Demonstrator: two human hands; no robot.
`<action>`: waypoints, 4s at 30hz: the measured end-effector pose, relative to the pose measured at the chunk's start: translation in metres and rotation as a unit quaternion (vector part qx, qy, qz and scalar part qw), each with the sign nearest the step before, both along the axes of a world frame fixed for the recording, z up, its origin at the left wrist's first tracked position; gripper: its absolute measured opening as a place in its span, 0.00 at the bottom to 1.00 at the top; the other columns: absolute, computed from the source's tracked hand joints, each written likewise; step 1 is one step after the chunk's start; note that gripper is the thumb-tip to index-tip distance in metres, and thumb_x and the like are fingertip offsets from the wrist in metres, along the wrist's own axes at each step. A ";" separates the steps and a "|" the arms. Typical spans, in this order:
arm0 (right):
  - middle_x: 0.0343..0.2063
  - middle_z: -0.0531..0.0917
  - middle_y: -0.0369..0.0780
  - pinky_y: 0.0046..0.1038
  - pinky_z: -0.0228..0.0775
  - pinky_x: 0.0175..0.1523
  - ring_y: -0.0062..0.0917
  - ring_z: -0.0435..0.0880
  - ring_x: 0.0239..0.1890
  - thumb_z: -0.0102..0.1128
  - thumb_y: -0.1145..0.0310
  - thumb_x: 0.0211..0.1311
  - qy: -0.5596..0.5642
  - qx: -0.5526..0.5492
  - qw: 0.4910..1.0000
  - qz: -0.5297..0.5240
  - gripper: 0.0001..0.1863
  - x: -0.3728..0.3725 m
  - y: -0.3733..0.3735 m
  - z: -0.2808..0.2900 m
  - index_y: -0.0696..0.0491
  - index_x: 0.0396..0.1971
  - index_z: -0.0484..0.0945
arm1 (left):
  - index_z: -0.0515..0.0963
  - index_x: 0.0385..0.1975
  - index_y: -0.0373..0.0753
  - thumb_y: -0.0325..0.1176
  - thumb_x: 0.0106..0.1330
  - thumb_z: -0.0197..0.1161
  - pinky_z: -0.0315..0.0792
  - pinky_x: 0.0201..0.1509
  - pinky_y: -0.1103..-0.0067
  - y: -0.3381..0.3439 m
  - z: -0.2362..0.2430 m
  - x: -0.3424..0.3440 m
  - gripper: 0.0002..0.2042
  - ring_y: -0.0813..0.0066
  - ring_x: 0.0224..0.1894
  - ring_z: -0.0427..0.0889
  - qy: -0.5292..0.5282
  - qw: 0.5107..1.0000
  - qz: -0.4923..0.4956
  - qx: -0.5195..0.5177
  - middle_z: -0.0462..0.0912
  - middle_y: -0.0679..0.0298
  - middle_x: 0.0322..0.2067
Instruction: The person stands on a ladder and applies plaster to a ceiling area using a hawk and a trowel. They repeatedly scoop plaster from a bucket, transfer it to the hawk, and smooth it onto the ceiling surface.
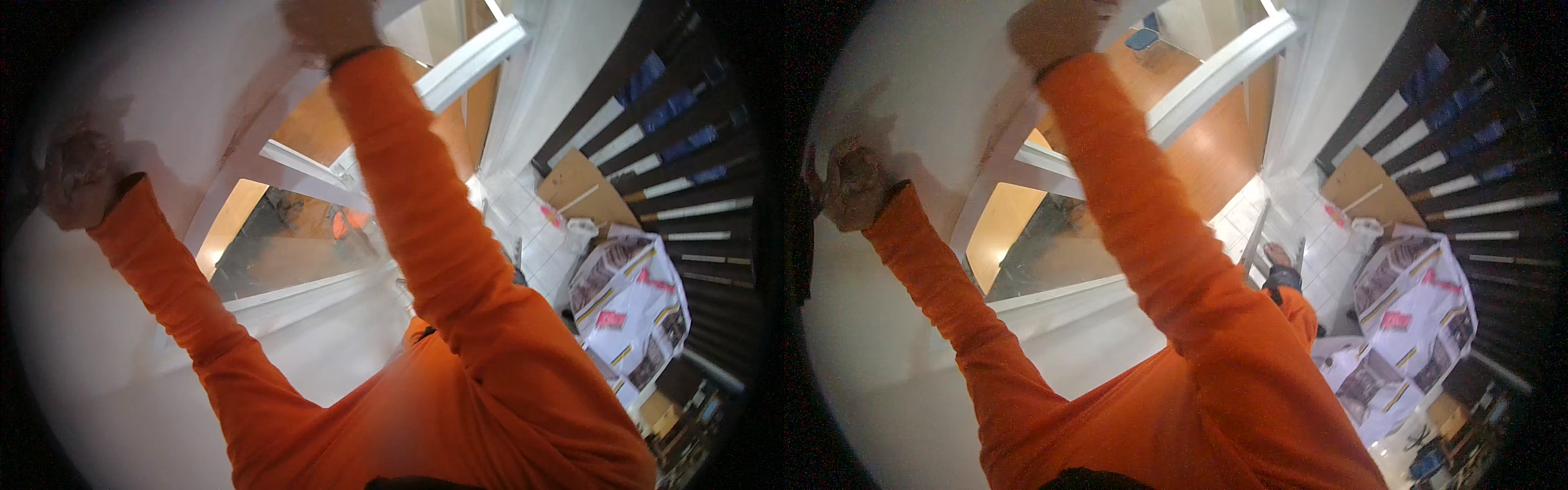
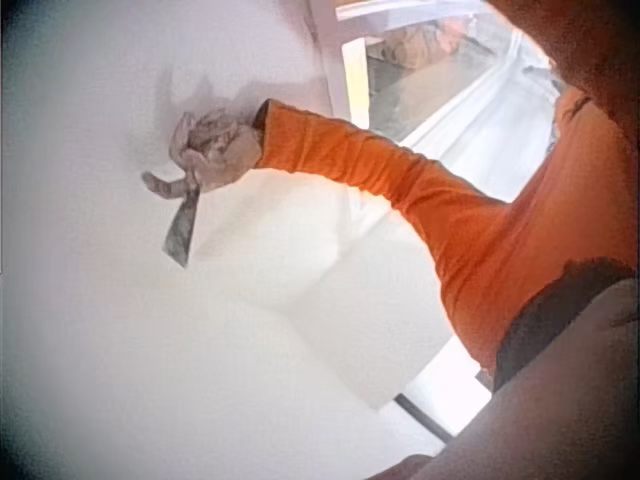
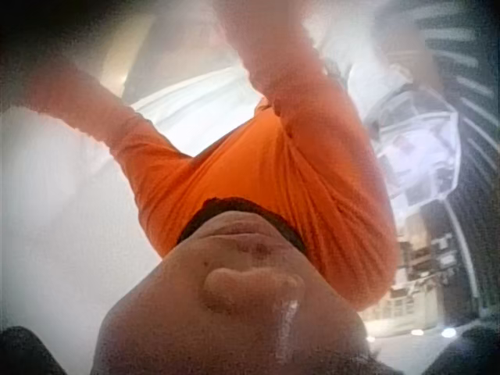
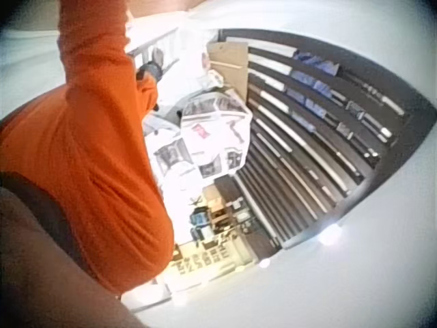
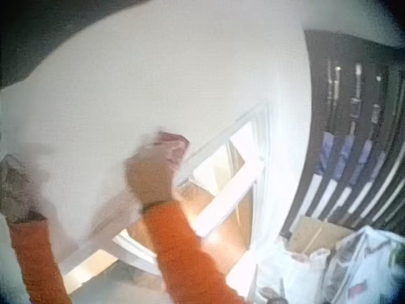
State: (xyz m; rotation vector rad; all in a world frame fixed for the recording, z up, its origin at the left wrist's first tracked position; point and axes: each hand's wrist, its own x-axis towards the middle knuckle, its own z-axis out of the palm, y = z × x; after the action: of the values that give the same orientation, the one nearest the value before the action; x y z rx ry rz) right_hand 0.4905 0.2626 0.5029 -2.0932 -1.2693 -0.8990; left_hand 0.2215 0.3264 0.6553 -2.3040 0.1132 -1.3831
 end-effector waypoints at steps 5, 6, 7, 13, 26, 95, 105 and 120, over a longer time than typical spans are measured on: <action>0.43 0.80 0.55 0.51 0.65 0.57 0.54 0.78 0.47 0.55 0.63 0.54 0.325 0.228 0.910 -0.122 0.24 -0.057 -0.020 0.034 0.64 0.47 0.75 | 0.82 0.26 0.28 0.28 0.58 0.64 0.81 0.31 0.80 0.011 -0.006 0.008 0.08 0.67 0.28 0.84 -0.041 0.998 0.033 0.033 0.84 0.56 0.22; 0.42 0.80 0.53 0.49 0.67 0.56 0.52 0.78 0.48 0.57 0.65 0.53 0.268 0.227 0.917 -0.191 0.23 -0.071 -0.016 0.033 0.64 0.47 0.75 | 0.82 0.26 0.28 0.27 0.58 0.63 0.81 0.32 0.79 0.008 -0.009 0.006 0.07 0.67 0.28 0.84 -0.048 0.998 0.030 0.018 0.84 0.56 0.23; 0.43 0.79 0.53 0.47 0.68 0.54 0.52 0.78 0.47 0.57 0.67 0.52 0.257 0.252 0.921 -0.149 0.24 -0.078 -0.022 0.029 0.64 0.49 0.71 | 0.82 0.26 0.29 0.27 0.58 0.63 0.81 0.32 0.78 0.006 -0.010 0.006 0.07 0.66 0.28 0.84 -0.057 0.998 0.022 0.002 0.83 0.55 0.23; 0.55 0.70 0.57 0.45 0.74 0.46 0.56 0.77 0.41 0.49 0.79 0.50 0.474 0.203 0.799 0.309 0.37 -0.049 -0.107 0.001 0.62 0.64 0.52 | 0.80 0.29 0.28 0.23 0.57 0.64 0.81 0.43 0.70 0.004 -0.008 -0.005 0.04 0.63 0.28 0.83 0.022 0.995 0.036 0.085 0.83 0.52 0.28; 0.58 0.74 0.46 0.32 0.70 0.58 0.44 0.78 0.52 0.43 0.83 0.50 0.348 0.280 0.828 0.340 0.36 0.067 -0.091 -0.070 0.52 0.65 0.61 | 0.77 0.27 0.26 0.25 0.62 0.49 0.78 0.44 0.71 0.011 -0.031 -0.002 0.10 0.72 0.16 0.75 -0.102 0.960 -0.011 -0.261 0.80 0.54 0.23; 0.43 0.71 0.61 0.42 0.67 0.58 0.52 0.76 0.45 0.50 0.70 0.60 0.522 0.381 0.648 0.404 0.28 0.008 -0.064 -0.066 0.72 0.56 0.60 | 0.77 0.29 0.24 0.41 0.60 0.50 0.74 0.19 0.79 -0.005 -0.029 0.019 0.21 0.74 0.09 0.70 -0.099 0.977 0.020 -0.188 0.79 0.54 0.16; 0.54 0.60 0.75 0.46 0.63 0.62 0.68 0.64 0.56 0.54 0.63 0.52 0.392 0.227 0.889 0.069 0.35 -0.043 -0.016 -0.010 0.79 0.52 0.64 | 0.78 0.22 0.26 0.33 0.63 0.48 0.79 0.33 0.80 0.005 -0.025 0.010 0.16 0.75 0.10 0.73 -0.037 0.994 0.067 -0.083 0.81 0.55 0.18; 0.45 0.77 0.39 0.26 0.70 0.52 0.23 0.77 0.44 0.51 0.72 0.64 0.658 0.358 0.496 0.439 0.16 0.070 -0.115 -0.106 0.58 0.51 0.70 | 0.60 0.52 0.21 0.35 0.63 0.53 0.74 0.20 0.80 0.005 -0.032 0.008 0.25 0.74 0.12 0.75 -0.073 0.965 0.009 -0.252 0.81 0.51 0.22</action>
State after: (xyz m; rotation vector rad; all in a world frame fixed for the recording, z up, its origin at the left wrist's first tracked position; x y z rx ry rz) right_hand 0.5602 0.1471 0.3966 -0.6333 -0.5877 0.6123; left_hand 0.2296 0.3314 0.6233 -2.5734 -0.3442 -1.7215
